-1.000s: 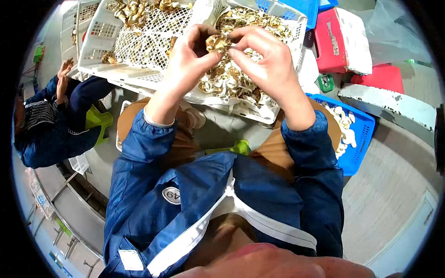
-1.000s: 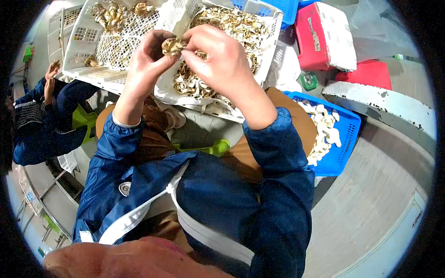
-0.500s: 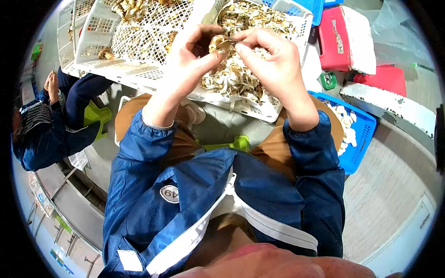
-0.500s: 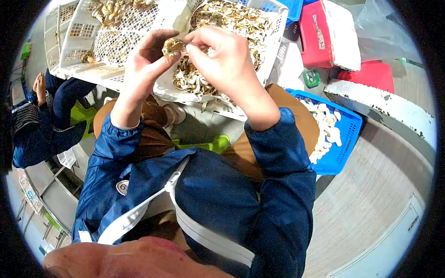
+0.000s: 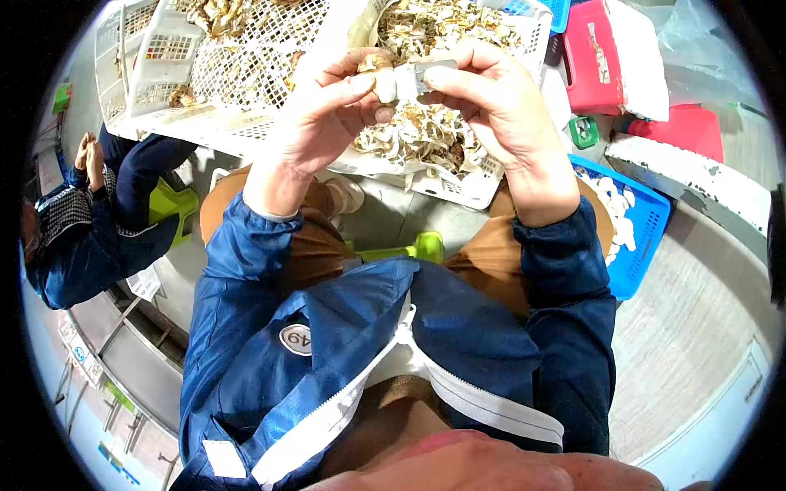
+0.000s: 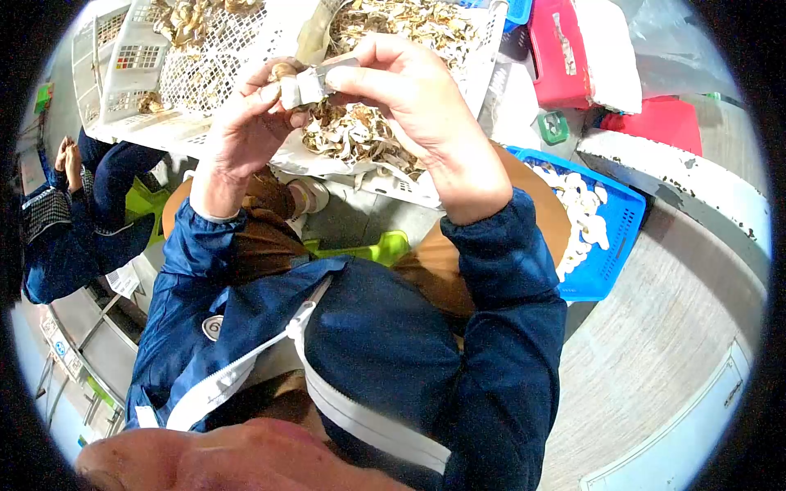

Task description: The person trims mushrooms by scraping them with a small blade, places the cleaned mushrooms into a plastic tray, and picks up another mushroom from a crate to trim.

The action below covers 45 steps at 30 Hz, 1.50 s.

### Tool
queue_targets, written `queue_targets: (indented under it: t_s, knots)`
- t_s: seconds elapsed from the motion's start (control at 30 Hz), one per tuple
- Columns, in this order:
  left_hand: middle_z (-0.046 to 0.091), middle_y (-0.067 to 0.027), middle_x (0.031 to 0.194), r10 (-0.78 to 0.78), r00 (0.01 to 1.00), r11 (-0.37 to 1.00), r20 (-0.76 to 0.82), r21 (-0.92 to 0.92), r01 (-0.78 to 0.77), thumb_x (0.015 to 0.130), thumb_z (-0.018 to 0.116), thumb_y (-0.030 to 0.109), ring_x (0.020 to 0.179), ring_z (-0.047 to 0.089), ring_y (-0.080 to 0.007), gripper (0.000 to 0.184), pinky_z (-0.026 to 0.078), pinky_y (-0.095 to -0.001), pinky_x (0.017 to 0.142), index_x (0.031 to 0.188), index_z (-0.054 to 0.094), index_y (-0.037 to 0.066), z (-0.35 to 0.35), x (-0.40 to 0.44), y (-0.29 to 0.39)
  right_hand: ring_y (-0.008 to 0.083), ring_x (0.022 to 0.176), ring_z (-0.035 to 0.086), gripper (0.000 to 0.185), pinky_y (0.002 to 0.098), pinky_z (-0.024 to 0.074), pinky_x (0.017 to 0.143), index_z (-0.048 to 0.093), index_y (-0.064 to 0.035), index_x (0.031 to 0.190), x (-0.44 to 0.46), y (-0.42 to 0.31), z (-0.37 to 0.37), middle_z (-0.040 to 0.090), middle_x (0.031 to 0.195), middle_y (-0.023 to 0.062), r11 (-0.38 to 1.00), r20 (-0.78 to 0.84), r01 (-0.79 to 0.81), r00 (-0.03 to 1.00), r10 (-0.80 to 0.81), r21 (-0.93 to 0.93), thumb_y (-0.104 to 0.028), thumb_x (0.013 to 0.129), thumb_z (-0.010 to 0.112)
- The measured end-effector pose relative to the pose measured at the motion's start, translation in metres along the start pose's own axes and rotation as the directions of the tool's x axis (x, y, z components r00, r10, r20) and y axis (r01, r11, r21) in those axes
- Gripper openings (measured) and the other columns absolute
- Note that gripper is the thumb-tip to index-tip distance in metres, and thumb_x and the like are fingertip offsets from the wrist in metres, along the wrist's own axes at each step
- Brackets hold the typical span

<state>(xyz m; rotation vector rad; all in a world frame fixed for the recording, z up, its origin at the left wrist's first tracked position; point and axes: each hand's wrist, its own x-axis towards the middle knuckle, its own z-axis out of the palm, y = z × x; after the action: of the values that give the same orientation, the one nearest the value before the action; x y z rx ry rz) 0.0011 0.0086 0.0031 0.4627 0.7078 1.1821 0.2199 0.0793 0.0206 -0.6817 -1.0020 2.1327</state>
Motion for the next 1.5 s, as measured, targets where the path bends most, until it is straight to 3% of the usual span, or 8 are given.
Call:
queue_targets:
  t_s: [0.17,0.4,0.53,0.7,0.83,1.07,1.2,1.5]
  knots:
    - [0.065,-0.0145,0.116,0.023,0.969,0.97,0.244,-0.241,0.038,0.095,0.063,0.015,0.105,0.066,-0.0232,0.045,0.058,-0.0391,0.09,0.135,0.05,-0.001,-0.014,0.005,-0.01,0.0093,0.078,0.063,0.009,0.0249,0.0509,0.075,0.068,-0.0015,0.085,0.0,-0.001,-0.005,0.07,0.084,0.0035,0.946,-0.057,0.073,0.994,-0.096,-0.317,-0.01,0.087,0.071]
    - [0.062,-0.018,0.124,0.004,0.986,0.918,0.164,-0.391,0.061,0.096,0.059,0.015,0.114,0.062,-0.0321,0.044,0.054,-0.0438,0.096,0.136,0.049,0.001,-0.015,-0.002,-0.016,0.0143,0.071,0.063,0.012,0.0297,0.0496,0.065,0.067,-0.0019,0.084,-0.002,0.003,-0.01,0.066,0.077,0.0082,0.652,-0.116,0.152,0.93,-0.349,-0.743,-0.013,0.082,0.071]
    - [0.065,-0.0129,0.117,-0.019,0.994,0.951,0.107,-0.306,0.051,0.096,0.058,0.014,0.11,0.063,-0.0267,0.039,0.054,-0.0404,0.093,0.132,0.053,0.0,0.001,-0.001,-0.008,0.0275,0.071,0.062,0.013,0.0357,0.0496,0.065,0.065,-0.0016,0.082,-0.003,0.0,-0.005,0.06,0.079,0.0137,0.387,0.056,0.275,0.87,-0.49,-0.88,-0.013,0.081,0.069]
    - [0.066,-0.0053,0.094,0.168,0.974,0.969,-0.151,0.205,-0.135,0.092,0.067,0.014,0.08,0.063,-0.0121,0.029,0.054,-0.0298,0.073,0.118,0.06,0.001,0.011,0.006,-0.01,0.0317,0.077,0.061,0.015,0.0399,0.0498,0.07,0.062,-0.0013,0.079,-0.005,-0.004,0.0,0.058,0.081,0.0137,0.268,0.154,0.323,0.851,-0.502,-0.908,-0.014,0.081,0.07]
    - [0.068,-0.0056,0.094,0.318,0.94,0.837,-0.128,0.504,-0.214,0.09,0.072,0.01,0.082,0.064,-0.0109,0.028,0.053,-0.0253,0.071,0.114,0.061,0.001,0.013,0.006,-0.016,0.0322,0.086,0.065,0.013,0.0394,0.0514,0.074,0.062,-0.0001,0.079,-0.002,0.004,0.002,0.063,0.09,0.0132,0.329,0.242,0.459,0.814,-0.528,-0.825,-0.01,0.081,0.07]
    - [0.07,-0.0069,0.097,0.303,0.951,0.699,-0.062,0.693,-0.178,0.09,0.072,0.008,0.086,0.065,-0.0109,0.03,0.052,-0.0226,0.076,0.116,0.062,-0.002,0.017,0.001,-0.013,0.0324,0.087,0.066,0.013,0.0387,0.053,0.075,0.064,0.0001,0.087,-0.005,0.005,0.002,0.066,0.096,0.0154,0.321,0.283,0.469,0.828,-0.484,-0.823,-0.011,0.083,0.068]
    - [0.069,-0.0065,0.096,0.317,0.944,0.715,-0.091,0.678,-0.174,0.09,0.074,0.011,0.085,0.064,-0.0107,0.032,0.051,-0.0222,0.076,0.117,0.062,-0.002,0.022,0.0,-0.016,0.0321,0.082,0.067,0.014,0.0381,0.0535,0.073,0.067,-0.0016,0.092,-0.01,0.003,0.004,0.066,0.089,0.0167,0.347,0.222,0.4,0.864,-0.453,-0.848,-0.014,0.086,0.064]
    - [0.068,-0.0066,0.1,0.146,0.985,0.922,-0.096,0.375,-0.1,0.089,0.073,0.012,0.088,0.062,-0.0109,0.034,0.051,-0.025,0.076,0.119,0.065,-0.002,-0.004,0.003,-0.017,0.0145,0.072,0.065,0.013,0.0289,0.0525,0.068,0.07,-0.0035,0.089,-0.007,0.004,-0.001,0.069,0.079,0.0072,0.808,-0.062,0.192,0.96,-0.272,-0.557,-0.016,0.085,0.068]
